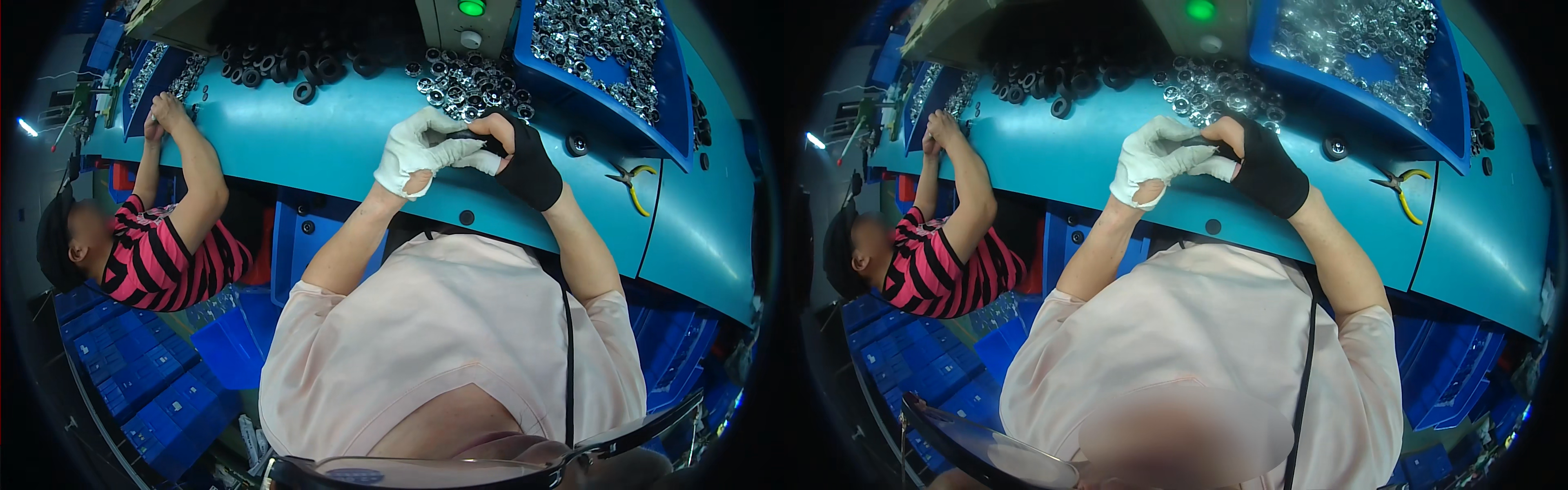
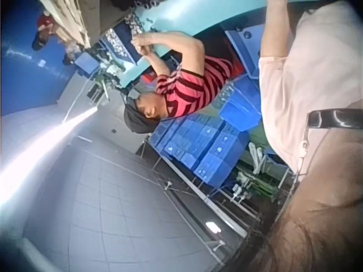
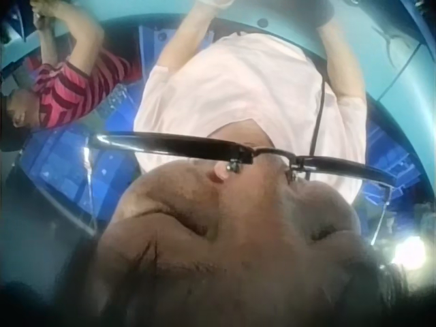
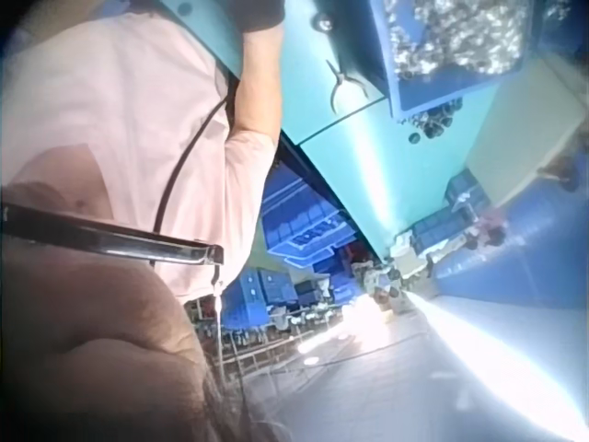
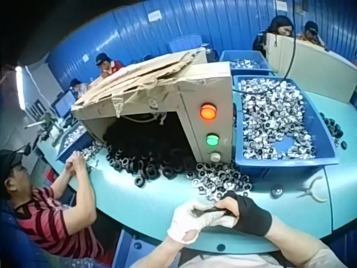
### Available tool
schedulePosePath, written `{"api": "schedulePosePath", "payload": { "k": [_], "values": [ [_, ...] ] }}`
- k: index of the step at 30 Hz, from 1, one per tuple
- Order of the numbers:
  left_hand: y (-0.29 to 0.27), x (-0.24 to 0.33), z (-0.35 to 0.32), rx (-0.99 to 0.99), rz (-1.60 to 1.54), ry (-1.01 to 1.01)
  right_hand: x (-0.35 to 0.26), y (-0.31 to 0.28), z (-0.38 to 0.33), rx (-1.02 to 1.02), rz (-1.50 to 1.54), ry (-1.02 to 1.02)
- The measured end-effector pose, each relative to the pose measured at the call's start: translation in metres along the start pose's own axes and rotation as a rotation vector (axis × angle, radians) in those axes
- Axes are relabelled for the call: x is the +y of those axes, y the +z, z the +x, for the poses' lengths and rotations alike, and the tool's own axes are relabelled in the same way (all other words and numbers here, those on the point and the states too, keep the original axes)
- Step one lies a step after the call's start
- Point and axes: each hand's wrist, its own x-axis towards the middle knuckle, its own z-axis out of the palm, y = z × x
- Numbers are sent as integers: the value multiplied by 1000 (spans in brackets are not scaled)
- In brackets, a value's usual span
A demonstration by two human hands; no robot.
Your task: Assembling metal parts into black rubber rings at a factory workstation.
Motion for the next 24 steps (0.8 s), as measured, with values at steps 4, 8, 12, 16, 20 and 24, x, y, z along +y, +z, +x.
{"api": "schedulePosePath", "payload": {
  "k": [4, 8, 12, 16, 20, 24],
  "values": [
    [10, 14, -3, 96, 50, -129, -1, 1, 1, 70, -1, 42],
    [11, 2, -15, 126, 375, 154, -8, 4, -2, 67, -17, 47],
    [21, 2, -23, 201, 297, 152, -8, 7, -7, 51, 7, 44],
    [13, 1, -21, 248, 139, -74, -17, 10, -5, -10, 8, 170],
    [13, 3, -22, 254, 124, -117, -14, 9, -6, 20, 35, 197],
    [19, 15, -26, 267, 224, -288, -1, 11, -11, 51, 60, 129]
  ]
}}
